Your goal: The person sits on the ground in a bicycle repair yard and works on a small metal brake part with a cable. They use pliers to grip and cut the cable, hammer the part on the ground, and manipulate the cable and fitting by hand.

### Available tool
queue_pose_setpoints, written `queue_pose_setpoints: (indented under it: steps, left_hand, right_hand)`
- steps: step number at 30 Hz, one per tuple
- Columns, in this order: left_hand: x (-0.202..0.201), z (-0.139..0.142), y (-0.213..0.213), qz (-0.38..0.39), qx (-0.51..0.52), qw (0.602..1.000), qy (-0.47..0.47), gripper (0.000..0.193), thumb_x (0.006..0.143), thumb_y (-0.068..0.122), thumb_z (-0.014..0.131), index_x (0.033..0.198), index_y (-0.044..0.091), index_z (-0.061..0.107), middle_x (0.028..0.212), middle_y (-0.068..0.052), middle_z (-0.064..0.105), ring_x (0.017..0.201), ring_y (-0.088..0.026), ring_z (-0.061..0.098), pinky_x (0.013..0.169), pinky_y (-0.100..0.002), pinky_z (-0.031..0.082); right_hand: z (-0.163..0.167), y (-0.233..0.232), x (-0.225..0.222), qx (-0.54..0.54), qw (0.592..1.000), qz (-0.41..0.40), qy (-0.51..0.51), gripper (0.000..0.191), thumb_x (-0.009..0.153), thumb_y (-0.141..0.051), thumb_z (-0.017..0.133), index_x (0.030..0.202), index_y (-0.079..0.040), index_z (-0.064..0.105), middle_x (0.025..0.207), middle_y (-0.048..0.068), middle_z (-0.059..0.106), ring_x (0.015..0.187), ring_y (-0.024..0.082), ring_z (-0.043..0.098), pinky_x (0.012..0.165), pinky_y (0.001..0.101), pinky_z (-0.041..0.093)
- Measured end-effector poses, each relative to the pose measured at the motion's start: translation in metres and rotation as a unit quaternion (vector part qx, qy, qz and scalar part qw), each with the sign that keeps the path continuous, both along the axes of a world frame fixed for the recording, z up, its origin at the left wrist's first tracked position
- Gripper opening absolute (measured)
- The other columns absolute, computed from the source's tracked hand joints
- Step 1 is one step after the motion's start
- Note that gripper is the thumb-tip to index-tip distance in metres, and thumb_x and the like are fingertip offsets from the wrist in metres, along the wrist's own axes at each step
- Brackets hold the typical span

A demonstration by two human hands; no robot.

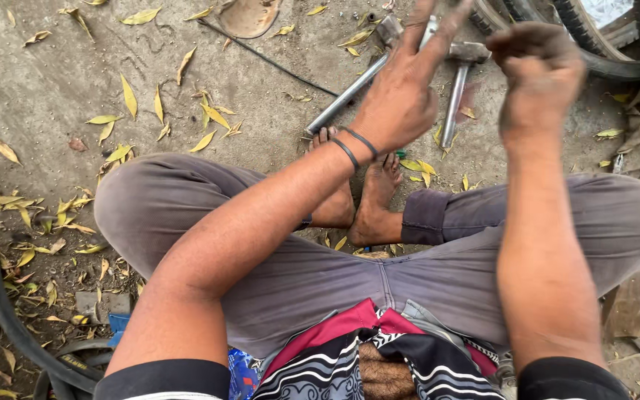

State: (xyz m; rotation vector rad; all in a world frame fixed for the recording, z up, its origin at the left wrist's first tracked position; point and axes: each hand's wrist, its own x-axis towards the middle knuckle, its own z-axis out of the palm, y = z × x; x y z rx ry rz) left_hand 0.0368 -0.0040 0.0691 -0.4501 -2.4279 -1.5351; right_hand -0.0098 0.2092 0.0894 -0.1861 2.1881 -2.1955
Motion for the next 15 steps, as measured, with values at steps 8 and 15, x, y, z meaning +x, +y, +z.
queue_pose_setpoints:
  steps: [8,15]
  left_hand:
    - [-0.004,0.027,-0.006,-0.081,0.03,0.996,-0.009,0.114,0.074,-0.007,0.062,0.169,0.019,0.005,0.176,-0.022,-0.004,0.165,-0.048,0.013,0.128,-0.041,0.045]
    - [-0.033,0.079,-0.053,-0.162,-0.367,0.915,0.045,0.036,0.078,0.018,0.082,0.112,0.015,0.07,0.156,-0.012,0.035,0.147,-0.038,0.038,0.117,-0.05,0.039]
  right_hand:
    - [-0.059,-0.019,0.022,0.34,0.899,0.268,-0.059,0.04,0.086,0.003,0.067,0.126,0.007,0.063,0.12,0.02,0.07,0.112,0.027,0.068,0.097,0.0377,0.051]
    - [-0.059,-0.033,0.029,0.311,0.899,0.276,-0.138,0.019,0.102,-0.018,0.074,0.106,0.0,0.075,0.084,0.015,0.073,0.077,0.017,0.062,0.07,0.0361,0.052]
